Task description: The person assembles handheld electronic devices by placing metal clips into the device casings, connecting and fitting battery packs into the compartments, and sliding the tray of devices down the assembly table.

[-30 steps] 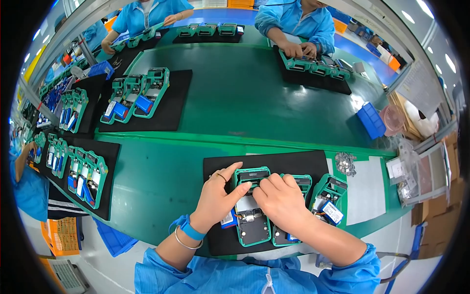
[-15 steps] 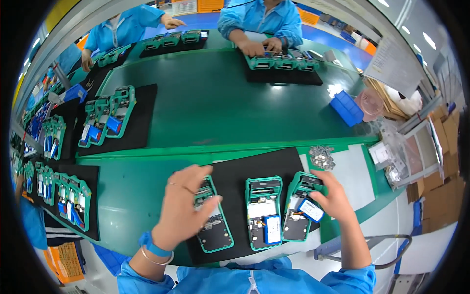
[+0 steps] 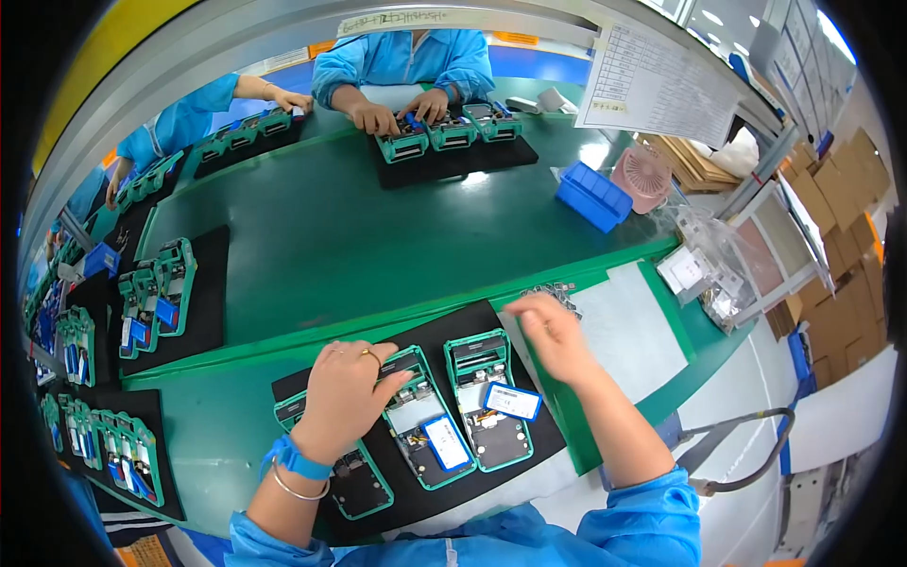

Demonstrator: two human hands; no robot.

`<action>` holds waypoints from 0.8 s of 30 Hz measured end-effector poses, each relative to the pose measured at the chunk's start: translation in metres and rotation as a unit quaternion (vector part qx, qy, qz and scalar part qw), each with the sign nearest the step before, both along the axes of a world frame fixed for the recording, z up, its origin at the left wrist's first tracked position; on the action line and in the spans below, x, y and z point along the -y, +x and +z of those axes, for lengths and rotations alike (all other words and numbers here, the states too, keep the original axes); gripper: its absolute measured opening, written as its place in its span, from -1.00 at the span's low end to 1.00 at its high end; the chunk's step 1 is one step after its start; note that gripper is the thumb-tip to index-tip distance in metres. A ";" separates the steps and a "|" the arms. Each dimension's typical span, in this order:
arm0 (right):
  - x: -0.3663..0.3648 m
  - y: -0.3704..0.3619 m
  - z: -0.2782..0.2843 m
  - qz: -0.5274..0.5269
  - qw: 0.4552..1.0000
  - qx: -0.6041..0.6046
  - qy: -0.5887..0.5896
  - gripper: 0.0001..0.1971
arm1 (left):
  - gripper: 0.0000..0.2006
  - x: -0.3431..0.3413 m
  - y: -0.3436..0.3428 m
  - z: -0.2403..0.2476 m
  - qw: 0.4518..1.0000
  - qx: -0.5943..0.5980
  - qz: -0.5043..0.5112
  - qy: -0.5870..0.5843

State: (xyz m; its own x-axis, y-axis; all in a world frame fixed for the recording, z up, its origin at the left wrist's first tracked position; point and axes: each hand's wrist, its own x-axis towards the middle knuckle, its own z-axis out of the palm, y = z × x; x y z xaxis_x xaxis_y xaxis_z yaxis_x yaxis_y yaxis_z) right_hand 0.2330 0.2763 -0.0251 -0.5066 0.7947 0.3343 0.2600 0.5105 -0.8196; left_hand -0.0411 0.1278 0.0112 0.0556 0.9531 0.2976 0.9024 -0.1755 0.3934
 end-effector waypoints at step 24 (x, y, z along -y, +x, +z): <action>0.030 0.072 -0.028 -0.291 0.943 0.153 -0.045 -0.93 | -0.48 0.106 0.033 -0.024 0.996 0.077 0.010 -0.050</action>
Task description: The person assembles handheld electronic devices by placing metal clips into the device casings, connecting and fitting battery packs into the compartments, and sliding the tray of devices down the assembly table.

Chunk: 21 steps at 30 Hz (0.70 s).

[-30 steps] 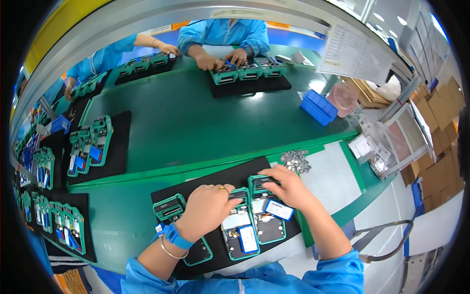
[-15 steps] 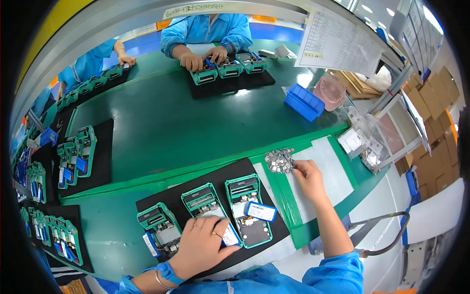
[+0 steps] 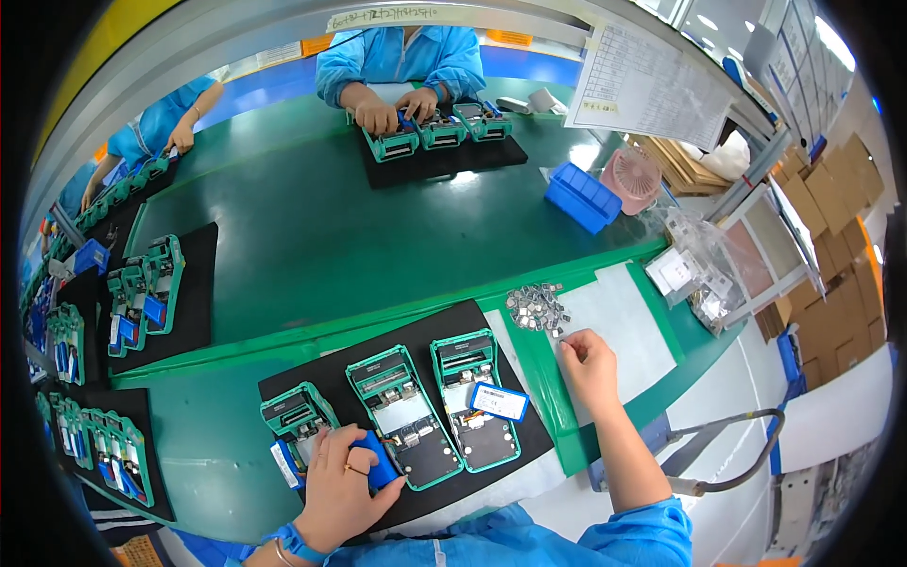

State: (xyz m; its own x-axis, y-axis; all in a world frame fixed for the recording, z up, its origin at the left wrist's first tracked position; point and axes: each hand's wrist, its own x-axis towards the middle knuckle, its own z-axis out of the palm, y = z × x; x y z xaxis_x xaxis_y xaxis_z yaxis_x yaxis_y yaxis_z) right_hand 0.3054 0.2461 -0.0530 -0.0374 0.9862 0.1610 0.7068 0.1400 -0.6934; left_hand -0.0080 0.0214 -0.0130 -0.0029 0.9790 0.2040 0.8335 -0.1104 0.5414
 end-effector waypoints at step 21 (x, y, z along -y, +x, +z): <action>-0.026 0.000 0.037 0.220 0.846 0.476 0.096 -0.96 | -0.30 -0.003 0.028 -0.008 0.994 -0.083 -0.074 0.004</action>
